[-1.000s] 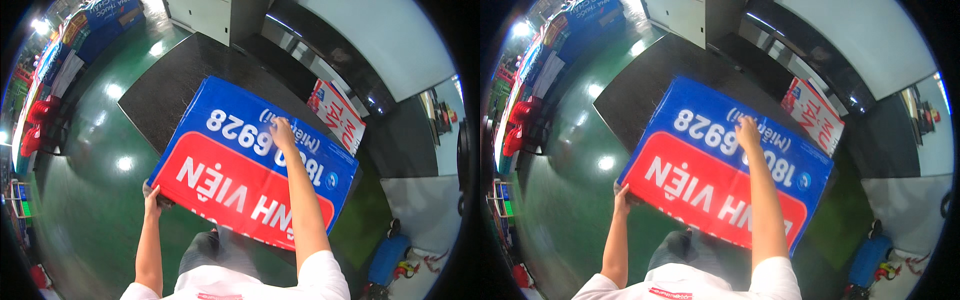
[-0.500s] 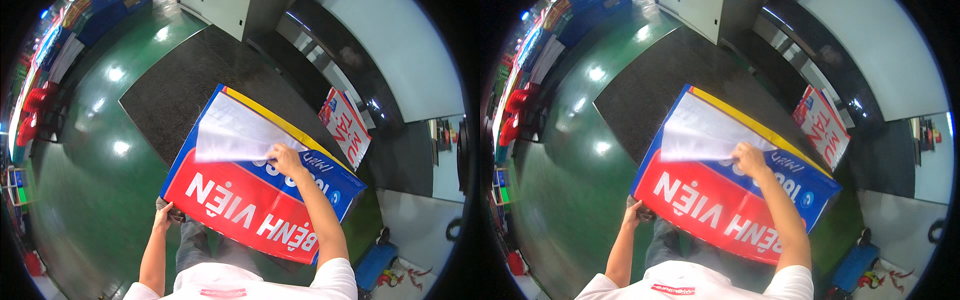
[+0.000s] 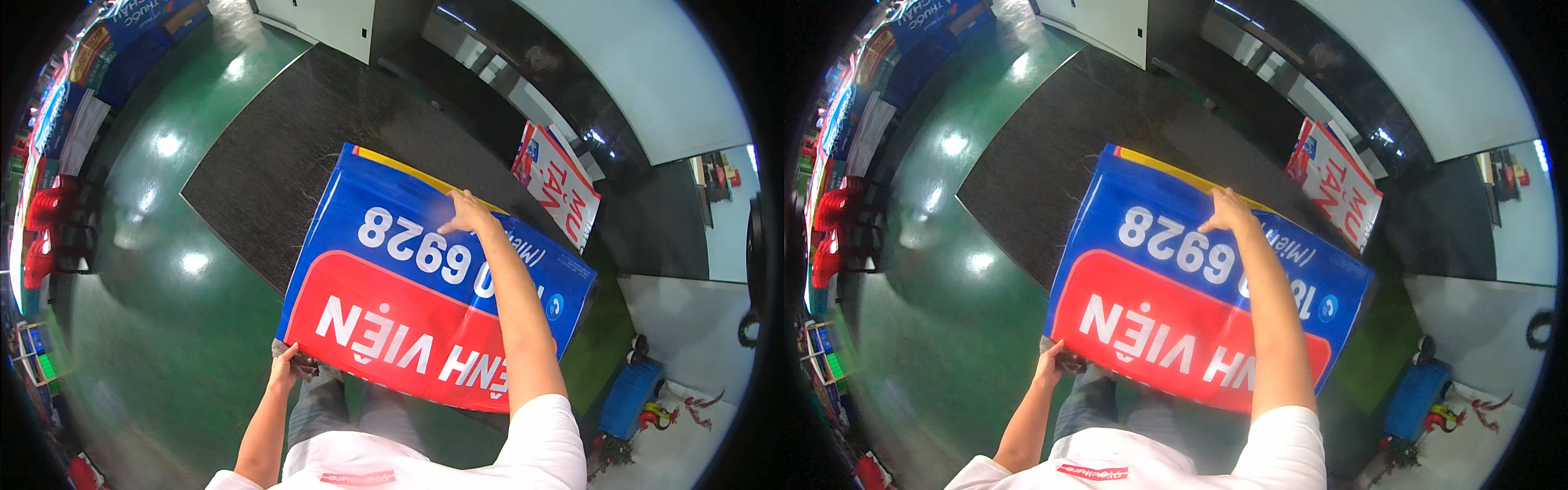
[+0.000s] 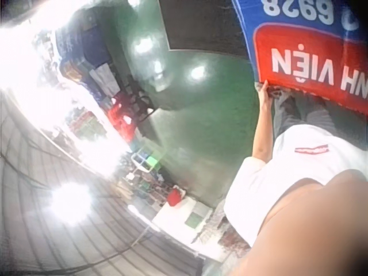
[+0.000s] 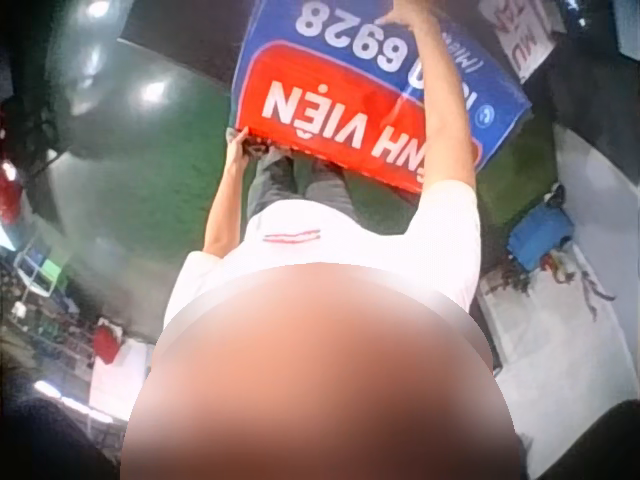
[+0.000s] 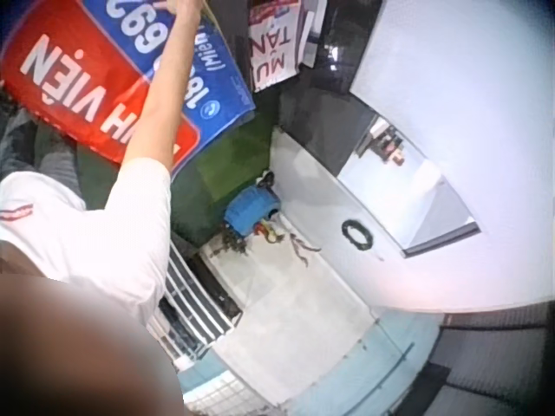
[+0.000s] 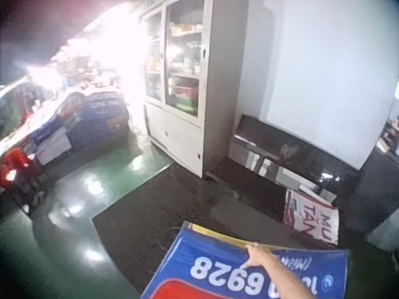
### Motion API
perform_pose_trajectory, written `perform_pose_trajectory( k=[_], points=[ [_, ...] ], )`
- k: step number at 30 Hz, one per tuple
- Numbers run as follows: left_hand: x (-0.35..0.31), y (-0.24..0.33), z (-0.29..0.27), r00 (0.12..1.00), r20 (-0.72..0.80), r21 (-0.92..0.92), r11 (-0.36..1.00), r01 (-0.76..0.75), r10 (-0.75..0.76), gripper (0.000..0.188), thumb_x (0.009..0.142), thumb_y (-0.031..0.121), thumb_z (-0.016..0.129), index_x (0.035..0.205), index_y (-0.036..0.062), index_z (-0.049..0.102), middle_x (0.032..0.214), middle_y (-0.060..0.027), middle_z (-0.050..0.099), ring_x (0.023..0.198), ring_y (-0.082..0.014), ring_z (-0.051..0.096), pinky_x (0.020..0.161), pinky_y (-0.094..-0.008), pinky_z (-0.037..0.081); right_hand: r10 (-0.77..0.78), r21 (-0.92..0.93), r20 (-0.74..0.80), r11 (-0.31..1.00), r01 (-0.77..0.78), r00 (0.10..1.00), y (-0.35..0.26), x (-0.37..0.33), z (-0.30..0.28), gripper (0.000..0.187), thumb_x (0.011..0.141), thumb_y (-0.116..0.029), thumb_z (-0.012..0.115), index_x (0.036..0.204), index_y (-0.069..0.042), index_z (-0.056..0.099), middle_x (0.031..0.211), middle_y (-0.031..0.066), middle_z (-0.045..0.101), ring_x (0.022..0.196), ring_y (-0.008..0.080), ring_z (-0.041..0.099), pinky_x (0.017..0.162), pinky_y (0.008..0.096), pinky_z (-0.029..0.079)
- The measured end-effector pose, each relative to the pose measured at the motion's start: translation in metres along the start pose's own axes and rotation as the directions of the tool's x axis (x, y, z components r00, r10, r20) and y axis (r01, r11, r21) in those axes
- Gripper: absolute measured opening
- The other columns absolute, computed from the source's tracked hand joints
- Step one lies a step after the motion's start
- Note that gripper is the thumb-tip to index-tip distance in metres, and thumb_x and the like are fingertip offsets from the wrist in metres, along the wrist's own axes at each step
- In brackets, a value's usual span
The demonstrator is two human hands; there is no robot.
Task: The person walks through a workshop, picks up a cloth, and wipes several large printed banners laid out on a table. They handle each banner one at a time, wiping both sides with the cloth, then fold and stack them.
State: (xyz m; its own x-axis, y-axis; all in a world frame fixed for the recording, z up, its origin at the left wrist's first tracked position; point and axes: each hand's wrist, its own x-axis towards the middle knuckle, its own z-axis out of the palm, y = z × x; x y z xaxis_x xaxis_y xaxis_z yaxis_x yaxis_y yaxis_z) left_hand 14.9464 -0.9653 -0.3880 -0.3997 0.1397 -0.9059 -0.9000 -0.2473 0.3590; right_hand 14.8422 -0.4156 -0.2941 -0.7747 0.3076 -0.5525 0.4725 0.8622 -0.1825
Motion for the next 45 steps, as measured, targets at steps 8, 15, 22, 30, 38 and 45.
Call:
perform_pose_trajectory(
  k=[8, 15, 22, 30, 38, 45],
  points=[
    [-0.029, 0.021, 0.027, 0.99, 0.006, 0.007, 0.99, -0.14, 0.14, 0.039, 0.086, 0.007, 0.066, 0.122, 0.0081, 0.052, 0.104, -0.0087, 0.066, 0.084, -0.0238, 0.066, 0.069, -0.0388, 0.057, 0.041, -0.097, 0.229, 0.995, -0.02, 0.973, 0.0, 0.02, -0.038, 0.053, 0.056, -0.021, 0.087, 0.101, 0.004, 0.07, 0.107, 0.0227, 0.068, 0.101, 0.0326, 0.067, 0.089, 0.041, 0.051],
    [-0.101, 0.216, 0.155, 0.715, 0.249, -0.081, 0.75, -0.657, 0.653, 0.05, 0.081, 0.009, 0.068, 0.126, 0.0111, 0.047, 0.106, -0.0048, 0.061, 0.086, -0.0201, 0.062, 0.063, -0.0342, 0.054, -0.172, -0.124, -0.637, 0.985, 0.121, 0.751, -0.088, -0.087, -0.374, 0.062, 0.058, -0.025, 0.087, 0.108, 0.003, 0.065, 0.115, 0.0227, 0.064, 0.106, 0.0292, 0.063, 0.088, 0.0399, 0.051],
    [-0.207, 0.386, 0.228, 0.276, 0.175, -0.508, 0.327, -0.797, 0.945, 0.036, 0.088, 0.009, 0.067, 0.12, 0.0111, 0.05, 0.108, -0.006, 0.061, 0.088, -0.0229, 0.065, 0.062, -0.0377, 0.057, -0.308, -0.231, -0.95, 0.786, 0.573, 0.04, -0.22, -0.319, -0.601, 0.021, 0.074, -0.009, 0.08, 0.082, 0.002, 0.066, 0.071, 0.0131, 0.068, 0.055, 0.0208, 0.063, 0.048, 0.0362, 0.053],
    [-0.216, 0.317, 0.223, 0.252, 0.116, -0.543, 0.274, -0.794, 0.961, 0.039, 0.09, 0.019, 0.067, 0.122, 0.0049, 0.05, 0.101, -0.0097, 0.064, 0.088, -0.0239, 0.065, 0.075, -0.0386, 0.053, -0.372, -0.314, -0.928, 0.761, 0.568, -0.015, -0.102, -0.413, -0.467, 0.019, 0.088, -0.017, 0.063, 0.1, -0.003, 0.065, 0.089, 0.0126, 0.067, 0.083, 0.02, 0.065, 0.076, 0.0328, 0.05],
    [-0.08, 0.19, 0.129, 0.505, 0.49, -0.555, 0.701, -0.448, 0.711, 0.042, 0.097, 0.028, 0.049, 0.131, 0.0035, 0.049, 0.123, -0.0114, 0.06, 0.116, -0.0258, 0.056, 0.101, -0.0408, 0.046, -0.341, -0.274, -0.824, 0.939, 0.209, 0.451, 0.142, -0.404, -0.071, 0.021, 0.088, -0.015, 0.051, 0.084, -0.021, 0.071, 0.099, 0.0028, 0.065, 0.111, 0.0219, 0.053, 0.105, 0.0455, 0.027],
    [0.001, 0.106, 0.042, 0.72, 0.051, -0.157, 0.718, -0.678, 0.692, 0.029, 0.091, 0.012, 0.06, 0.119, 0.0076, 0.054, 0.109, -0.012, 0.065, 0.085, -0.0241, 0.067, 0.07, -0.0383, 0.057, 0.345, -0.031, -0.108, 0.936, -0.35, 0.933, 0.135, -0.442, 0.182, 0.042, 0.079, 0.001, 0.057, 0.108, -0.025, 0.071, 0.139, 0.0027, 0.049, 0.141, 0.0268, 0.029, 0.112, 0.0596, 0.026]
  ],
)
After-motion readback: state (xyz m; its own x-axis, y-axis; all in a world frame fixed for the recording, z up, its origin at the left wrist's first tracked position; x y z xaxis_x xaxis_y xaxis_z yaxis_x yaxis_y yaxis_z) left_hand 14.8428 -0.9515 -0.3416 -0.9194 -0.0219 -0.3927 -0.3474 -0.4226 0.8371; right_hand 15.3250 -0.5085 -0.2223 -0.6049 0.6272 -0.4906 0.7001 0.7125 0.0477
